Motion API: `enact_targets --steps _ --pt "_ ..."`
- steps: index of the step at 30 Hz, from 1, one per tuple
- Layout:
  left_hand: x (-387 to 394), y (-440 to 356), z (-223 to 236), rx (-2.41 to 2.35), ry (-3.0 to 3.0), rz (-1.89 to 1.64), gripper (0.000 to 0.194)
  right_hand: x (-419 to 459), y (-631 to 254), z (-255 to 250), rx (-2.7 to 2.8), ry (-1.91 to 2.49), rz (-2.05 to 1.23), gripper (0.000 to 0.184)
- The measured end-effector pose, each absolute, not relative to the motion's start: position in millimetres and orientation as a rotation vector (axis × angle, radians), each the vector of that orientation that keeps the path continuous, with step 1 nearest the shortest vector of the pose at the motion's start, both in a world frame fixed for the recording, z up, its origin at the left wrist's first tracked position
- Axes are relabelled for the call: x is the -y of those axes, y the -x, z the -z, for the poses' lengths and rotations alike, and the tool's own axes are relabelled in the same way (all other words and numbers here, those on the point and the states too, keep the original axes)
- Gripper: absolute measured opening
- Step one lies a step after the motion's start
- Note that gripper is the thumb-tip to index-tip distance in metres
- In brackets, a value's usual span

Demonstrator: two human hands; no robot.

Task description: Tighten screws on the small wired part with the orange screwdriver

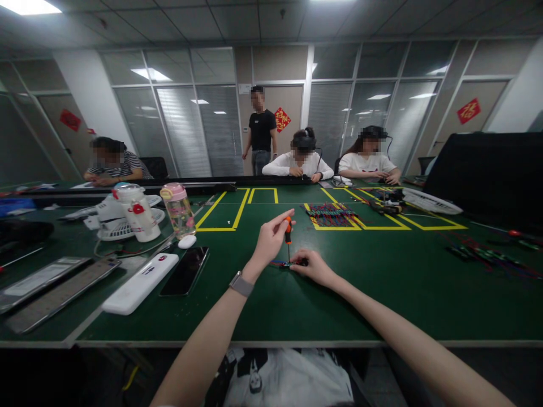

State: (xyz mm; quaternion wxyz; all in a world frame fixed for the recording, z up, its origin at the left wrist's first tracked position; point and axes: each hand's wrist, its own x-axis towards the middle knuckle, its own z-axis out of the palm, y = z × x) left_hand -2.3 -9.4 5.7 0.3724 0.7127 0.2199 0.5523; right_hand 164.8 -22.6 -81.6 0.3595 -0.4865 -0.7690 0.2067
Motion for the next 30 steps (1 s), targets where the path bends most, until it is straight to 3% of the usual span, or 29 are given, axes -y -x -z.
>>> enact_targets --steps 6,13,22,30 --pt "6.8 5.4 -9.8 -0.532 -1.66 -1.368 0.032 21.8 -165.5 83.5 1.985 1.25 -0.529 0.014" --pt "13.6 1.4 -5.6 -0.694 -1.962 -1.546 0.026 21.4 -165.6 83.6 1.984 1.241 -0.523 0.013" --pt "11.6 -1.6 -4.6 -0.412 -1.697 -1.258 0.037 20.7 -165.4 84.1 1.988 1.233 -0.526 0.012" --pt "12.7 1.1 -5.1 -0.74 -2.008 -1.616 0.022 21.5 -165.3 83.2 1.989 1.253 -0.535 0.014"
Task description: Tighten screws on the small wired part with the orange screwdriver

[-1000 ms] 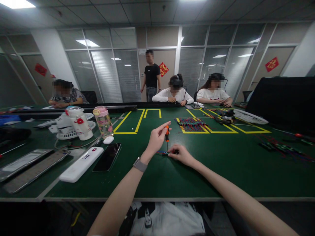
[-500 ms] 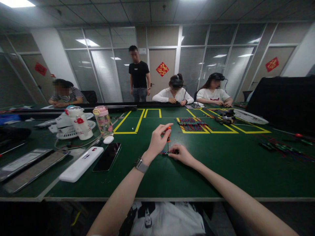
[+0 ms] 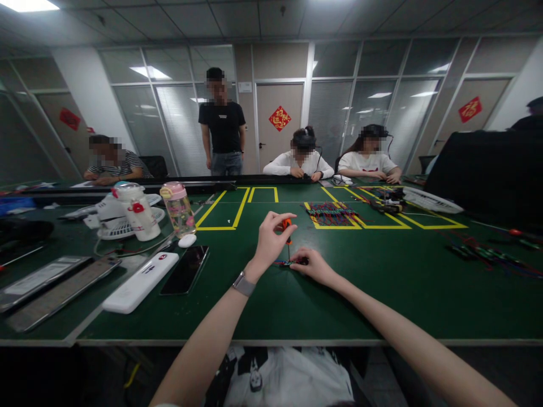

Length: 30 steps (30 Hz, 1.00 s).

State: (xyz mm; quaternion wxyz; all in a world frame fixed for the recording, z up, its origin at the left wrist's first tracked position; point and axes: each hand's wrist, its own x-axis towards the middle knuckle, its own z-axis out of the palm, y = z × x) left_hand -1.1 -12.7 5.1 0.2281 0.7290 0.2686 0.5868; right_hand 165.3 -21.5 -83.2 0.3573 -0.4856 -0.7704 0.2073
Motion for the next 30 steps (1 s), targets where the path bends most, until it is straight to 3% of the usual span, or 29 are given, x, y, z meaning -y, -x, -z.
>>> enact_targets --steps 6,15,21,30 --pt "14.5 2.4 -4.6 -0.755 -2.127 -1.599 0.029 22.7 -165.2 81.5 1.98 1.257 -0.545 0.014" --pt "5.5 1.0 -6.0 -0.499 -1.643 -1.413 0.032 22.8 -165.2 81.7 1.985 1.24 -0.552 0.013" --pt "10.4 3.1 -6.0 -0.694 -1.848 -1.565 0.02 24.0 -164.6 79.8 1.992 1.243 -0.551 0.015" --pt "9.5 1.5 -7.2 -0.572 -1.841 -1.51 0.029 22.5 -165.4 82.9 1.986 1.241 -0.517 0.013"
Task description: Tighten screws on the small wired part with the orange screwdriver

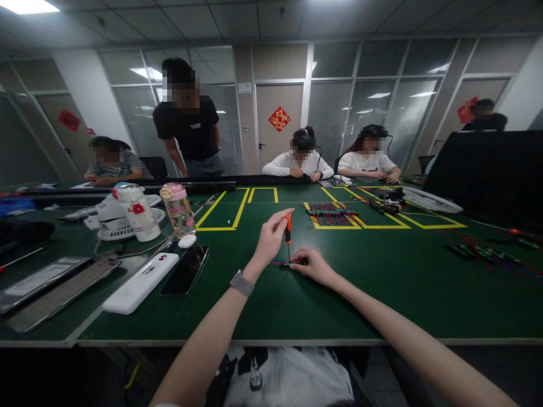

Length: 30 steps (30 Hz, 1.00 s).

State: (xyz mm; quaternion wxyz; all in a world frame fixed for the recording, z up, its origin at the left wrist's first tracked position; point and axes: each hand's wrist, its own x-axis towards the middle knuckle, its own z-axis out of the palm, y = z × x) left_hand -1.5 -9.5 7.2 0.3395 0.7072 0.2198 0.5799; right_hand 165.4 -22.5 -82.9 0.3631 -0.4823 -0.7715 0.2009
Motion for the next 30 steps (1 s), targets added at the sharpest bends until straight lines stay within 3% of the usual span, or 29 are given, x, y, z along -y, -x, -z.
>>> enact_targets --steps 5,11,21,26,30 --pt "4.2 2.2 -6.0 -0.574 -1.632 -1.518 0.028 22.7 -165.7 83.0 2.01 1.223 -0.463 0.011" --pt "11.3 2.9 -6.2 -0.711 -1.886 -1.637 0.017 23.3 -165.3 82.5 2.013 1.197 -0.473 0.01" --pt "9.6 0.7 -6.3 -0.506 -1.679 -1.343 0.031 23.3 -164.2 82.4 1.983 1.2 -0.488 0.009" --pt "12.8 1.4 -5.0 -0.669 -1.842 -1.543 0.021 24.4 -164.0 82.7 1.98 1.204 -0.478 0.01" --pt "14.2 1.2 -4.3 -0.695 -1.934 -1.562 0.027 25.9 -164.1 81.8 1.977 1.235 -0.487 0.012"
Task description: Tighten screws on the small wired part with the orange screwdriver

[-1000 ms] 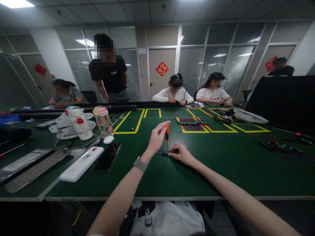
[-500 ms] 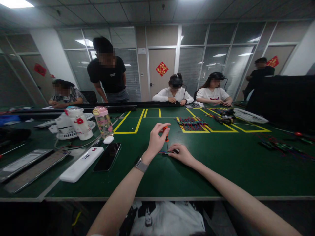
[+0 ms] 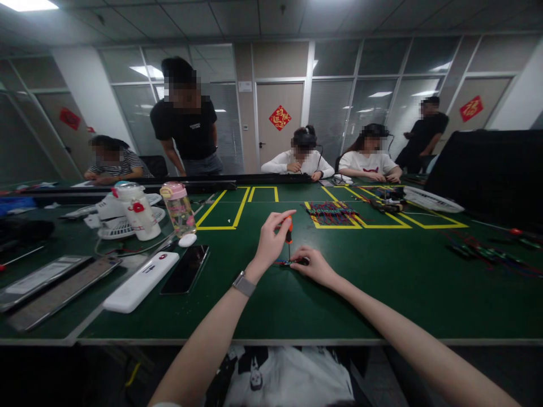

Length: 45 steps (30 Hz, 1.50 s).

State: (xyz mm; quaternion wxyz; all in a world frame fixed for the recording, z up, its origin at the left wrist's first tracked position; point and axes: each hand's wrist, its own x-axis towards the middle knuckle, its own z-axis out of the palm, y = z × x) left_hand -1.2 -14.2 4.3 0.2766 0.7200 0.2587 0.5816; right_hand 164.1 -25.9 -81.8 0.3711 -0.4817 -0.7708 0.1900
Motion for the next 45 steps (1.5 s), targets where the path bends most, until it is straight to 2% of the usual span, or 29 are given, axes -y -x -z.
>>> enact_targets --steps 8,15,24,31,36,40,45 --pt "9.5 0.0 -5.1 -0.574 -1.74 -1.471 0.032 25.4 -164.6 82.1 1.974 1.241 -0.503 0.013" --pt "10.5 1.1 -1.9 -0.731 -1.932 -1.594 0.025 25.0 -164.3 82.0 1.982 1.243 -0.498 0.014" --pt "7.0 1.0 -6.2 -0.484 -1.739 -1.382 0.031 24.5 -165.0 82.3 1.977 1.227 -0.502 0.013" --pt "8.7 4.5 -4.8 -0.74 -1.963 -1.61 0.019 24.0 -164.9 82.7 1.983 1.239 -0.489 0.013" --pt "12.5 4.4 -3.7 -0.787 -2.168 -1.668 0.027 24.7 -164.5 81.7 1.978 1.237 -0.488 0.013" --pt "8.6 2.5 -2.2 -0.623 -1.98 -1.505 0.035 25.0 -164.6 81.2 1.98 1.231 -0.498 0.012" --pt "2.7 2.2 -3.5 -0.508 -1.708 -1.417 0.034 24.8 -164.4 81.5 1.981 1.246 -0.49 0.011"
